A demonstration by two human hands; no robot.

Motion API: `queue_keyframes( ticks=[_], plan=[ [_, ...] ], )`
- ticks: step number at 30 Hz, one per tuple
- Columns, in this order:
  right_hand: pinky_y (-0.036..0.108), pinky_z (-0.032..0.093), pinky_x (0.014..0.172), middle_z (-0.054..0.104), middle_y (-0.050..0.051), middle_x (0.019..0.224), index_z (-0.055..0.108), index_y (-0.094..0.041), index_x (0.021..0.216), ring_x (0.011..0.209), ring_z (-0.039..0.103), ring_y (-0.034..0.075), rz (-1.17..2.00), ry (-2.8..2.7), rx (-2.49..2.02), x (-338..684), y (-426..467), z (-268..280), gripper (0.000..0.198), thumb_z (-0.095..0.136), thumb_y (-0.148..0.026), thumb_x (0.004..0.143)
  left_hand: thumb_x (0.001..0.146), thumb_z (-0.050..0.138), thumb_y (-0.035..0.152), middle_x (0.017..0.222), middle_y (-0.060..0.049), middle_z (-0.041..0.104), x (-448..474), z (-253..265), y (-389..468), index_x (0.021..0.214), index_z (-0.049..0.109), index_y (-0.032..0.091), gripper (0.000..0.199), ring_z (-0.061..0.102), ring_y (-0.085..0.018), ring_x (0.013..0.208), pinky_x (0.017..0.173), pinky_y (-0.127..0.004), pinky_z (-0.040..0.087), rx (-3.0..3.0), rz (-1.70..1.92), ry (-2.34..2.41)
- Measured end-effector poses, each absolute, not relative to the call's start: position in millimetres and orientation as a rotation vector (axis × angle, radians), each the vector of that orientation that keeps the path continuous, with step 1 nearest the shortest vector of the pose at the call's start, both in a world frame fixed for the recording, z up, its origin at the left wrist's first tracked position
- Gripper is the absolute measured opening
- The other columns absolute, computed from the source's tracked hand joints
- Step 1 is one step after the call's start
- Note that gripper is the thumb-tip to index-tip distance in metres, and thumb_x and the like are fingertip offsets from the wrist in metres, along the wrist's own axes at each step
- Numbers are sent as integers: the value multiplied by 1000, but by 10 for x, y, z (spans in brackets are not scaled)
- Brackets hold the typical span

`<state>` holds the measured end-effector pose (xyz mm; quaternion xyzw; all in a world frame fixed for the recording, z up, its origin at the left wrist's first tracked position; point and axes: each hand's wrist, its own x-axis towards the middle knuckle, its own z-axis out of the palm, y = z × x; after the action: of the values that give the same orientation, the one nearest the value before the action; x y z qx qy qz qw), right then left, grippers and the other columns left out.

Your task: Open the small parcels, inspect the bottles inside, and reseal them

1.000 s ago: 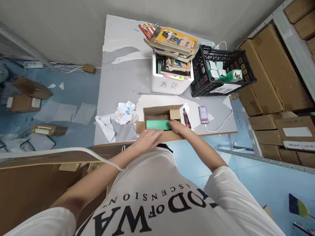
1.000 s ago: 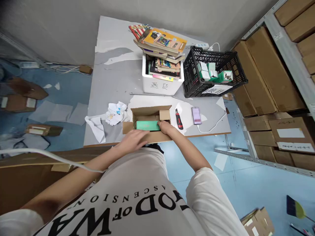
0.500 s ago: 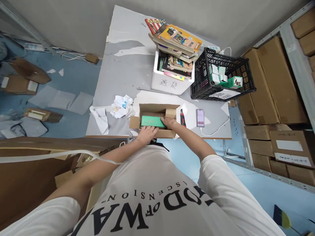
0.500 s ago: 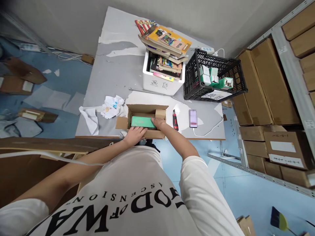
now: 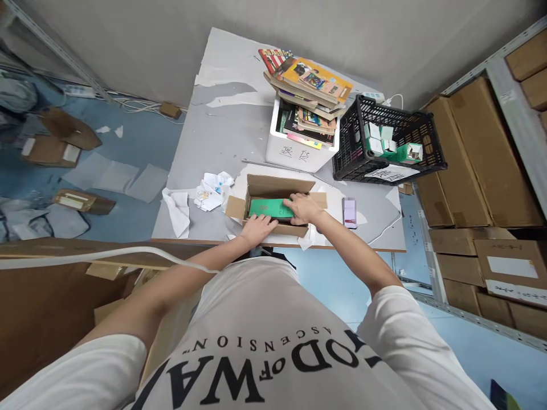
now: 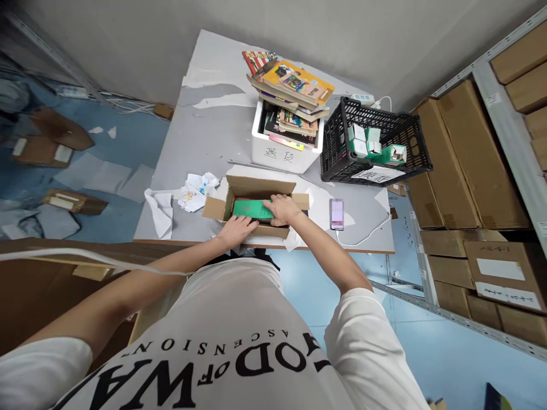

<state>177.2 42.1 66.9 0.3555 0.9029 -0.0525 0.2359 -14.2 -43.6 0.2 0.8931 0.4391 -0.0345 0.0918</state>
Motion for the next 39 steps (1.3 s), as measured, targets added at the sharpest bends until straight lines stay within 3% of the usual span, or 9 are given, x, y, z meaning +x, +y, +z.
queue_keyframes(
  ticks=[6,9,12,16,21,27,31,36,39],
  plan=[
    [54,24,101,57,15,111,58,-17,118,105,48,32,-199,2670,1165,1783,505,627,48,59,-42,76,96,38,15,99,-9,62,-74,-62,-369,114,55,19,26,56,-23,96,76,-37,34,2715,-100,1301],
    [50,30,100,53,16,123,57,-16,121,113,46,33,-312,2845,1282,1724,546,451,50,60,-37,75,95,37,14,100,-10,62,-37,-82,-329,117,54,19,29,56,-23,96,75,-37,34,2714,-104,1332],
    [48,33,103,42,20,138,53,-13,127,126,39,33,-405,3049,1434,1595,578,283,54,59,-33,77,95,37,13,103,-10,62,-31,-88,-294,123,52,19,33,56,-22,96,75,-36,35,2714,-95,1319],
    [48,33,109,33,22,145,40,-11,139,136,30,31,-500,3072,1595,1402,554,204,65,56,-41,83,94,38,12,105,-10,61,-54,-84,-288,131,48,21,40,56,-22,99,77,-36,35,2689,-60,1333],
    [52,30,111,20,24,152,27,-10,149,140,23,34,-286,2831,1495,1389,438,239,71,48,-45,90,94,33,15,111,-13,60,-95,-56,-325,130,50,19,40,54,-25,101,79,-38,35,2706,-38,1314],
    [52,33,108,31,24,146,20,-10,151,132,33,34,-289,2874,1429,1611,391,158,76,50,-43,90,89,50,36,111,-17,60,-304,-4,-422,131,47,9,50,53,-28,102,84,-40,35,2636,21,1383],
    [52,31,108,30,23,149,24,-9,150,134,31,35,-251,2947,1374,1488,286,135,71,49,-39,91,90,49,29,106,-15,62,-347,-53,-441,121,54,12,36,55,-27,100,82,-39,36,2647,-27,1367],
    [50,35,103,24,16,156,23,-20,151,129,34,34,-176,2851,1271,1154,257,307,65,47,-29,92,91,49,23,109,-16,63,-297,-151,-407,118,54,11,30,56,-27,103,82,-39,37,2667,-29,1408],
    [47,36,102,28,17,154,23,-15,151,126,35,33,-195,2832,1243,1132,319,451,65,46,-30,92,92,47,22,106,-14,64,-292,-164,-375,115,56,12,26,57,-26,100,79,-38,36,2671,-41,1418]
  ],
)
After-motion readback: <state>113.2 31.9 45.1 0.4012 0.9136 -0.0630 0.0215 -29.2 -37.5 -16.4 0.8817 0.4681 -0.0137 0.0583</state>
